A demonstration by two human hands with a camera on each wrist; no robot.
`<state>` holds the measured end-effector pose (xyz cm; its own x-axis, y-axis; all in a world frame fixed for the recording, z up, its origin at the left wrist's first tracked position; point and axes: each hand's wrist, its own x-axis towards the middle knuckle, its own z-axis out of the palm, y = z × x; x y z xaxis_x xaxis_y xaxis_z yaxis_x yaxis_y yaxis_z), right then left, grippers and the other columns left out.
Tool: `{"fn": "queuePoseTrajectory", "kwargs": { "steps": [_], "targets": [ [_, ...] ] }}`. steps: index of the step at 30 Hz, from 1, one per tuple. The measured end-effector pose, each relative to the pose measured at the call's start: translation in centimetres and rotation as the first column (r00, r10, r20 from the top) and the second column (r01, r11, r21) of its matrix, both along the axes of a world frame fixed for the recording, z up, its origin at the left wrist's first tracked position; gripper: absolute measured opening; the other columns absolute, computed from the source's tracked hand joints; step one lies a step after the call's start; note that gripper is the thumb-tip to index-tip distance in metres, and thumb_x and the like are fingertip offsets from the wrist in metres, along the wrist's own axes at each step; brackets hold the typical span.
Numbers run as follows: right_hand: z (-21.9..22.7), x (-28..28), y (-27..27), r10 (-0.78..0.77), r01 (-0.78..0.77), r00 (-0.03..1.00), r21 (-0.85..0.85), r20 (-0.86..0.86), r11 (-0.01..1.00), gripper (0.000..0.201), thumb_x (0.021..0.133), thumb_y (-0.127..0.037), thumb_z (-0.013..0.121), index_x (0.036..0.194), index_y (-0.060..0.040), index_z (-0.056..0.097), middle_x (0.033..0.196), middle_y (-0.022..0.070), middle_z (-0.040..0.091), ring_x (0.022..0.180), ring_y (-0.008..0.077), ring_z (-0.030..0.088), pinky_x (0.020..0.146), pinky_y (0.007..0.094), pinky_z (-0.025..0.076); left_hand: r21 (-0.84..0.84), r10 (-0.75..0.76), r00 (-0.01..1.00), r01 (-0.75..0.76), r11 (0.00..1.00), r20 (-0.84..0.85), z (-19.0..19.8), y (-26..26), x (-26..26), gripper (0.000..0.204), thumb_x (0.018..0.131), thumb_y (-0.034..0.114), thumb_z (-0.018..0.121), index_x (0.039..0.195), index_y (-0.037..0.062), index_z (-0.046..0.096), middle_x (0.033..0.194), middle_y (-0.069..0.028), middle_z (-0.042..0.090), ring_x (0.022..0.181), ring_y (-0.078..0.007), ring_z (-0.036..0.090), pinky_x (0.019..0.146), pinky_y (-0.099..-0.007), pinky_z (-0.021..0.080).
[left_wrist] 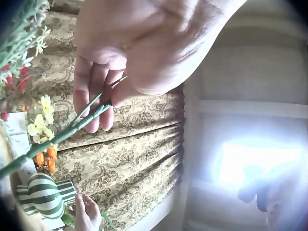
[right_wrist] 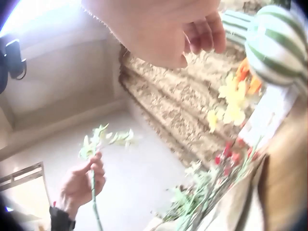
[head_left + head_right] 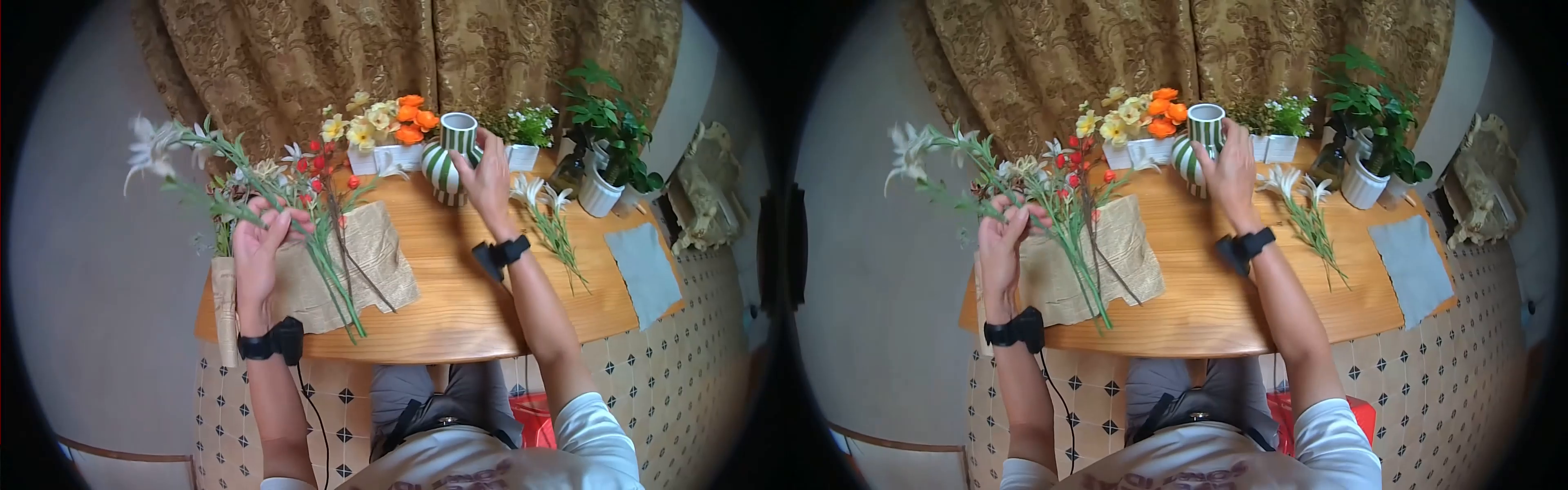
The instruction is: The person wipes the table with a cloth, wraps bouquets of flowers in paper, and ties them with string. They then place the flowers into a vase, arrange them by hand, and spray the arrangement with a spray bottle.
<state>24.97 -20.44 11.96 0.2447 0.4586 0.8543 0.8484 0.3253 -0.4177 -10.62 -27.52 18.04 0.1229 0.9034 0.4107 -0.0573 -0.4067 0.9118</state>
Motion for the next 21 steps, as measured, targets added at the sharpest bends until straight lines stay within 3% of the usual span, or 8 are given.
{"fn": "queuePoseTrajectory", "kwargs": {
  "steps": [1,3,4,7,9,11,17,21],
  "targets": [
    [-0.3,1.6,1.4,-0.058,0.058,0.995,-0.005,0.077,0.998,0.072,0.081,-0.036,0.079,0.127,0.0113,0.050,0.117,0.0293,0.060,0.107,0.0416,0.060,0.088,0.0439,0.050,-0.001,-0.008,1.000,0.008,1.000,-0.002,0.2,1.0,0.8,0.020,0.099,0.013,0.059,0.114,0.0016,0.050,0.093,-0.0116,0.068,0.085,-0.0205,0.069,0.076,-0.0314,0.055],
    [-0.6,3.3,4.2,-0.062,0.070,0.990,-0.058,0.123,0.996,0.088,0.076,-0.043,0.083,0.131,0.0143,0.045,0.114,0.0334,0.061,0.108,0.0447,0.060,0.092,0.0452,0.050,0.011,-0.047,0.999,0.047,0.999,0.021,0.6,3.0,2.5,0.017,0.097,0.013,0.059,0.108,0.0021,0.054,0.096,-0.0116,0.068,0.085,-0.0202,0.069,0.076,-0.0318,0.056],
    [1.2,2.9,3.4,0.089,-0.079,0.996,-0.256,0.027,0.963,0.089,0.074,-0.044,0.084,0.130,0.0119,0.044,0.113,0.0343,0.062,0.107,0.0458,0.062,0.091,0.0465,0.051,0.012,-0.055,0.998,0.055,0.998,0.018,1.0,3.8,3.4,0.016,0.095,0.014,0.060,0.105,0.0024,0.056,0.099,-0.0107,0.067,0.085,-0.0183,0.069,0.074,-0.0294,0.057],
    [-0.1,2.6,5.4,0.143,-0.157,0.986,-0.205,-0.083,0.966,0.084,0.075,-0.042,0.083,0.128,0.0102,0.043,0.109,0.0322,0.064,0.101,0.0455,0.064,0.088,0.0471,0.052,0.000,-0.148,0.988,0.148,0.989,0.048,1.9,5.9,5.8,0.018,0.095,0.015,0.061,0.106,0.0017,0.056,0.098,-0.0103,0.067,0.084,-0.0161,0.069,0.072,-0.0270,0.057],
    [0.1,3.3,5.2,0.155,-0.160,0.987,-0.208,-0.041,0.965,0.080,0.076,-0.040,0.083,0.125,0.0085,0.044,0.109,0.0319,0.064,0.102,0.0441,0.064,0.085,0.0468,0.053,-0.015,-0.162,0.985,0.163,0.987,0.056,2.9,6.7,7.1,0.019,0.096,0.015,0.062,0.107,0.0015,0.057,0.098,-0.0100,0.067,0.084,-0.0145,0.068,0.069,-0.0251,0.056],
    [0.4,3.6,4.1,0.156,-0.162,0.987,-0.301,-0.045,0.940,0.076,0.076,-0.039,0.082,0.124,0.0073,0.046,0.109,0.0296,0.065,0.102,0.0427,0.065,0.085,0.0468,0.053,0.006,-0.227,0.974,0.227,0.974,0.015,4.0,7.2,8.2,0.019,0.096,0.015,0.062,0.108,0.0011,0.057,0.099,-0.0102,0.067,0.084,-0.0145,0.068,0.068,-0.0248,0.056],
    [1.2,3.0,-0.4,0.193,-0.208,0.978,-0.320,-0.077,0.924,0.073,0.076,-0.037,0.082,0.127,0.0033,0.050,0.111,0.0259,0.064,0.105,0.0407,0.063,0.089,0.0447,0.051,0.107,-0.283,0.956,0.290,0.951,-0.078,8.1,10.6,12.4,0.017,0.097,0.010,0.061,0.110,0.0002,0.056,0.100,-0.0096,0.066,0.084,-0.0175,0.069,0.075,-0.0295,0.058],
    [-2.2,3.0,1.4,0.236,-0.242,0.968,-0.078,-0.087,0.967,0.078,0.083,-0.042,0.076,0.138,0.0029,0.043,0.119,0.0252,0.060,0.113,0.0405,0.056,0.098,0.0464,0.045,0.207,-0.254,0.959,0.276,0.939,-0.127,11.7,13.1,16.4,0.014,0.098,0.010,0.060,0.110,0.0021,0.057,0.101,-0.0084,0.067,0.087,-0.0166,0.068,0.074,-0.0283,0.057]
  ]
}}
